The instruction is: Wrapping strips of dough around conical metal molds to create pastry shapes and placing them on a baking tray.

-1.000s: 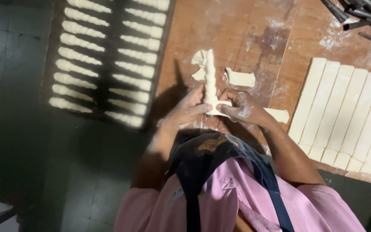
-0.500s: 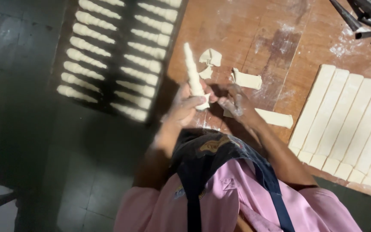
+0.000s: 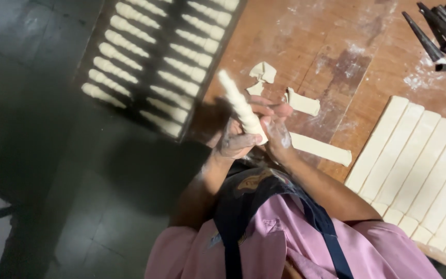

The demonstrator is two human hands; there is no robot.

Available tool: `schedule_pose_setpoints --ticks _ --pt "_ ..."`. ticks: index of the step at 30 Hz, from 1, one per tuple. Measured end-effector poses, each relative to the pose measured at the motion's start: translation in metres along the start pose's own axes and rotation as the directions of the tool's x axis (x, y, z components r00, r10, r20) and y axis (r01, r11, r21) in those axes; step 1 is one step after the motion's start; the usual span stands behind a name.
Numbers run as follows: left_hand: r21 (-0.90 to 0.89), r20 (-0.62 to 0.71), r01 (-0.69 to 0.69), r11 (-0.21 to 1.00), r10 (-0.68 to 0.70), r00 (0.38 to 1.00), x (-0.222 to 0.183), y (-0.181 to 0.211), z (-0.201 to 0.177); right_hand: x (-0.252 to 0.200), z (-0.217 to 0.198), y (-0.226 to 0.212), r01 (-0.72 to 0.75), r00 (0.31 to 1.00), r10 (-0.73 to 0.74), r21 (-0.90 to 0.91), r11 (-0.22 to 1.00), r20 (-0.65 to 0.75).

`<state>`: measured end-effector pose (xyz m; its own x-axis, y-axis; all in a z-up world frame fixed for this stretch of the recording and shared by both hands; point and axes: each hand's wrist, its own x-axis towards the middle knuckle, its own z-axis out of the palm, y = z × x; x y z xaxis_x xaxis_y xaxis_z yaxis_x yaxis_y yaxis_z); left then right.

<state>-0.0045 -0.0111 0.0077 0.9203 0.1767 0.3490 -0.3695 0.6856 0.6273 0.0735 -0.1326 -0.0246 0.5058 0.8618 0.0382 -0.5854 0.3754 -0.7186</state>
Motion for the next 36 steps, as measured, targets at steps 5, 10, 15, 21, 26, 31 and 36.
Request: schedule_pose_setpoints --ticks 5,10,15,21,26,31,36 --pt "-0.157 -0.306 -0.196 0.968 0.141 0.942 -0.022 -0.017 -0.020 0.008 0.006 -0.003 0.164 0.970 -0.194 -0.195 0.967 -0.145" --pt "-0.081 -0.463 -0.175 0.981 0.119 0.878 -0.019 -0.001 -0.013 0.021 0.017 -0.013 0.556 0.744 -0.569 -0.797 0.236 0.350" --pt "0.499 -0.420 0.047 0.865 0.195 0.886 -0.008 0.082 -0.020 0.038 -0.001 0.016 0.316 0.902 -0.424 -0.543 0.778 -0.082" --pt "0.600 -0.592 -0.059 0.798 0.492 0.638 -0.015 0.133 -0.131 0.112 -0.034 0.036 0.036 0.982 -0.064 -0.158 0.987 -0.179" --pt "0.445 -0.735 -0.010 0.895 0.372 0.567 -0.008 0.138 -0.223 0.218 -0.022 0.009 -0.057 0.998 0.032 -0.663 0.746 -0.051" --pt "0.293 -0.832 -0.038 0.955 0.274 0.483 0.028 0.136 -0.291 0.353 -0.040 -0.012 0.197 0.968 0.126 -0.968 0.157 0.218" --pt "0.198 -0.854 -0.083 0.977 0.213 0.475 0.067 0.120 -0.351 0.474 -0.062 -0.010 0.214 0.922 0.289 -0.961 0.178 0.258"
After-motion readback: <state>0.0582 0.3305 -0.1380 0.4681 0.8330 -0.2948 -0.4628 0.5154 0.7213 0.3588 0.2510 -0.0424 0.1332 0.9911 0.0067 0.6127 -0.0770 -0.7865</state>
